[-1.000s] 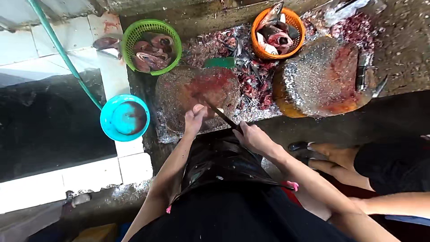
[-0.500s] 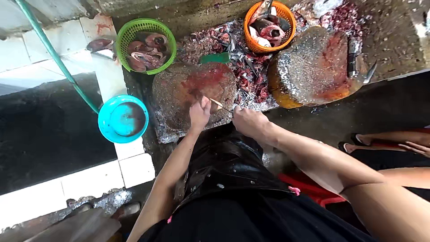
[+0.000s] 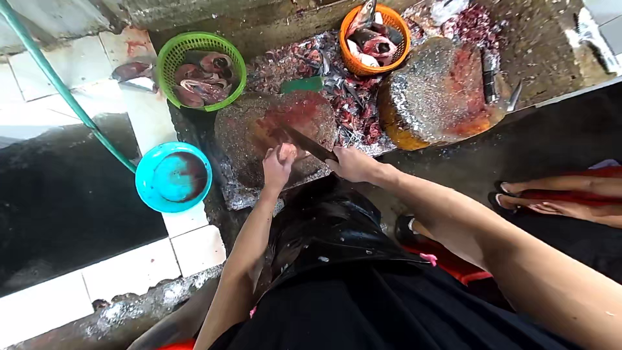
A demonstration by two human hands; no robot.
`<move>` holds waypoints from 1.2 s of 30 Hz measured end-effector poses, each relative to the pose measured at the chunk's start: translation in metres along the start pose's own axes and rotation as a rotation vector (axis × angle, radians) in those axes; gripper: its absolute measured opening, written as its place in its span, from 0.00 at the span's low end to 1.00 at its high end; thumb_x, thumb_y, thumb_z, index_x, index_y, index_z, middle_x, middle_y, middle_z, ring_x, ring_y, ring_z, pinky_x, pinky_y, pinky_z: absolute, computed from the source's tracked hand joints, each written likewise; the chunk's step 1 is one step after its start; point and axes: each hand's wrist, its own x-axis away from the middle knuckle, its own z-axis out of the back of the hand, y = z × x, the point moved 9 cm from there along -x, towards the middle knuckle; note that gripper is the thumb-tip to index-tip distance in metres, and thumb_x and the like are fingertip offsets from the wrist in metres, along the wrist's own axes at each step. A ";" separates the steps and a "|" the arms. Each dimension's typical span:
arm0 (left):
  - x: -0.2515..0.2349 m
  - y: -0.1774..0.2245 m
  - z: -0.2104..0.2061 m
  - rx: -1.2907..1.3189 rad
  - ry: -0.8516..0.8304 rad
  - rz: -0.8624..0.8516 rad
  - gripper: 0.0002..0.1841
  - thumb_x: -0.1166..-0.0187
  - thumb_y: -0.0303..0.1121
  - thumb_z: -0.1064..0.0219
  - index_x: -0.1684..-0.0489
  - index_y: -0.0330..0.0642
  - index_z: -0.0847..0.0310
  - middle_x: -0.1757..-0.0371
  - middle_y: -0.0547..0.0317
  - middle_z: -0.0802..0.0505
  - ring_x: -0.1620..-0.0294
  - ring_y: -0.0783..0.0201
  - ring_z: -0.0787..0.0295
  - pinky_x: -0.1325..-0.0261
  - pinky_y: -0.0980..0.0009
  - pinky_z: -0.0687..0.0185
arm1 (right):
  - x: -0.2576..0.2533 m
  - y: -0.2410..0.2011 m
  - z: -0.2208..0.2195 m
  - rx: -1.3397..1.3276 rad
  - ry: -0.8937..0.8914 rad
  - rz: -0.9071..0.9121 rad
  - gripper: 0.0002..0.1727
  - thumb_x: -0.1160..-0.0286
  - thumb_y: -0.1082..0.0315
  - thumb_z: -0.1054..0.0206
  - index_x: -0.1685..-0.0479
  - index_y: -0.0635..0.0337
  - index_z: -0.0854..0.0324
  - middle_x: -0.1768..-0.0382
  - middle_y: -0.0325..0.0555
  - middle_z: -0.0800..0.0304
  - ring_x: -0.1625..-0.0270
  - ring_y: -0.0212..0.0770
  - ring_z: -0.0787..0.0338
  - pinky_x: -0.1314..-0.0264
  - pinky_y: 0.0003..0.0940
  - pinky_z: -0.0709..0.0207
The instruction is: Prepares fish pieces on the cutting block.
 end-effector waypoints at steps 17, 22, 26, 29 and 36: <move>0.015 -0.009 -0.005 0.109 0.259 0.045 0.22 0.29 0.41 0.20 0.43 0.34 0.12 0.46 0.47 0.05 0.43 0.60 0.06 0.34 0.59 0.11 | -0.055 -0.014 -0.057 -0.764 0.041 0.040 0.23 0.08 0.46 0.48 0.52 0.59 0.23 0.81 0.47 0.22 0.86 0.45 0.20 0.81 0.45 0.19; 0.007 -0.010 -0.005 0.135 0.322 0.140 0.21 0.26 0.44 0.22 0.45 0.36 0.12 0.51 0.53 0.03 0.47 0.65 0.04 0.36 0.62 0.10 | -0.076 -0.029 -0.073 -0.722 0.303 0.036 0.22 0.10 0.49 0.48 0.52 0.59 0.18 0.71 0.49 0.14 0.70 0.47 0.11 0.63 0.53 0.16; -0.009 -0.014 0.007 0.104 0.234 0.169 0.23 0.26 0.47 0.23 0.43 0.38 0.13 0.51 0.51 0.03 0.49 0.61 0.04 0.39 0.56 0.09 | -0.082 -0.037 -0.048 -0.539 0.272 0.067 0.25 0.10 0.47 0.47 0.47 0.61 0.18 0.63 0.54 0.11 0.59 0.54 0.09 0.53 0.61 0.17; -0.018 -0.016 0.013 0.028 0.130 0.207 0.23 0.26 0.43 0.24 0.41 0.35 0.13 0.48 0.46 0.04 0.45 0.55 0.05 0.34 0.52 0.13 | -0.033 -0.028 0.010 -0.188 0.177 0.075 0.25 0.11 0.44 0.45 0.45 0.59 0.20 0.65 0.55 0.12 0.61 0.58 0.09 0.58 0.64 0.17; -0.034 -0.014 0.011 0.064 0.147 0.241 0.22 0.24 0.49 0.26 0.52 0.37 0.11 0.59 0.50 0.03 0.53 0.59 0.04 0.41 0.54 0.10 | 0.045 0.020 0.050 0.470 -0.015 -0.043 0.19 0.12 0.46 0.44 0.48 0.53 0.22 0.69 0.55 0.13 0.63 0.62 0.08 0.67 0.63 0.18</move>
